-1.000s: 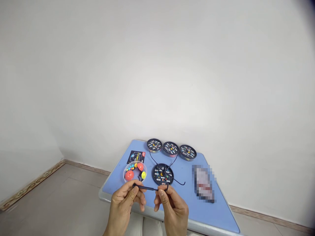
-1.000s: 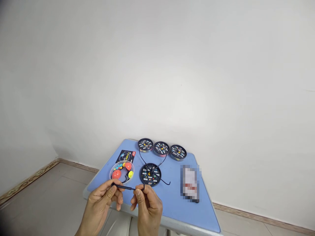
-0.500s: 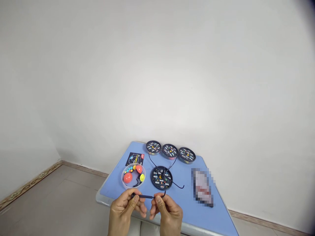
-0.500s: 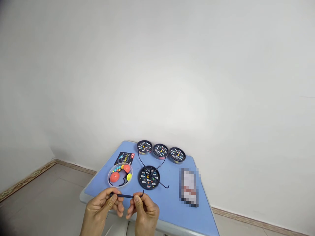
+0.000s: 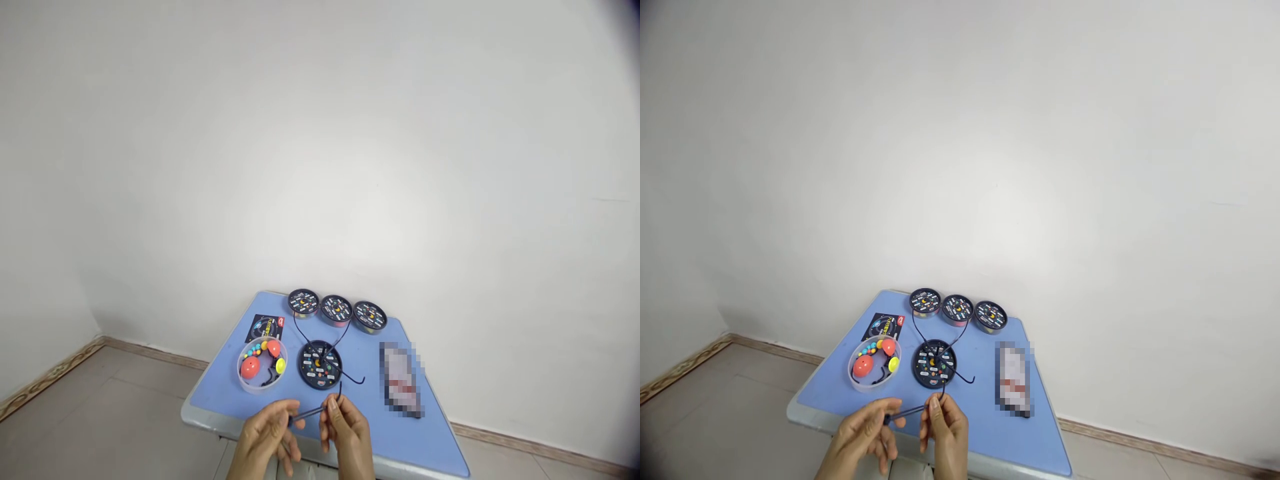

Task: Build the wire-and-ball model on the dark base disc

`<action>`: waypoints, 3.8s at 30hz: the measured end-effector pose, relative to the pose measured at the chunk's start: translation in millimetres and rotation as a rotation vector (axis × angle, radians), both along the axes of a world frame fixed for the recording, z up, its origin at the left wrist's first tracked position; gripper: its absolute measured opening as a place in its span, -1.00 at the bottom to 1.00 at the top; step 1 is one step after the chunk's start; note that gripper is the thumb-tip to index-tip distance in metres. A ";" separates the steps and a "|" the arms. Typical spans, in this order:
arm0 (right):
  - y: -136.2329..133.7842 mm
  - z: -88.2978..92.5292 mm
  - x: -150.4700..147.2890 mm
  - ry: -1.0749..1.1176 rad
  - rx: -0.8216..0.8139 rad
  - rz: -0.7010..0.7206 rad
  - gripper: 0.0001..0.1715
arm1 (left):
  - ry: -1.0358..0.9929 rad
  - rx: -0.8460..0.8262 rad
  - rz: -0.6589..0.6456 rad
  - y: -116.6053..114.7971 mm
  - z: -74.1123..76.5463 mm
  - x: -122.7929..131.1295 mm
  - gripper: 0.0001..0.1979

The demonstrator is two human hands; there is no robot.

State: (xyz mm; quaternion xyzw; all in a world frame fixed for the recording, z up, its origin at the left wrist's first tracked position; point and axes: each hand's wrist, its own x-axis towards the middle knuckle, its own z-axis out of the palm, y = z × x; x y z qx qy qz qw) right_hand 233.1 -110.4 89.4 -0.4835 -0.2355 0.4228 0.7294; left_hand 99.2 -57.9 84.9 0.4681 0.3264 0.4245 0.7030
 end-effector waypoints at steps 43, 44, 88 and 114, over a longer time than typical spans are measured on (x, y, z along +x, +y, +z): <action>44.7 41.9 75.5 -1.302 0.010 0.094 -0.72 | -0.258 -0.102 0.240 38.8 24.2 75.5 -0.60; 51.8 44.6 80.7 -1.338 -0.016 0.115 -0.72 | -0.248 -0.091 0.265 41.8 24.1 81.0 -0.59; 103.1 46.4 103.6 -1.463 -0.236 0.346 -0.65 | -0.022 0.164 0.393 53.2 -22.7 107.8 -0.61; 101.5 42.8 104.6 -1.504 -0.286 0.413 -0.68 | 0.003 0.127 0.332 53.3 -19.0 100.7 -0.68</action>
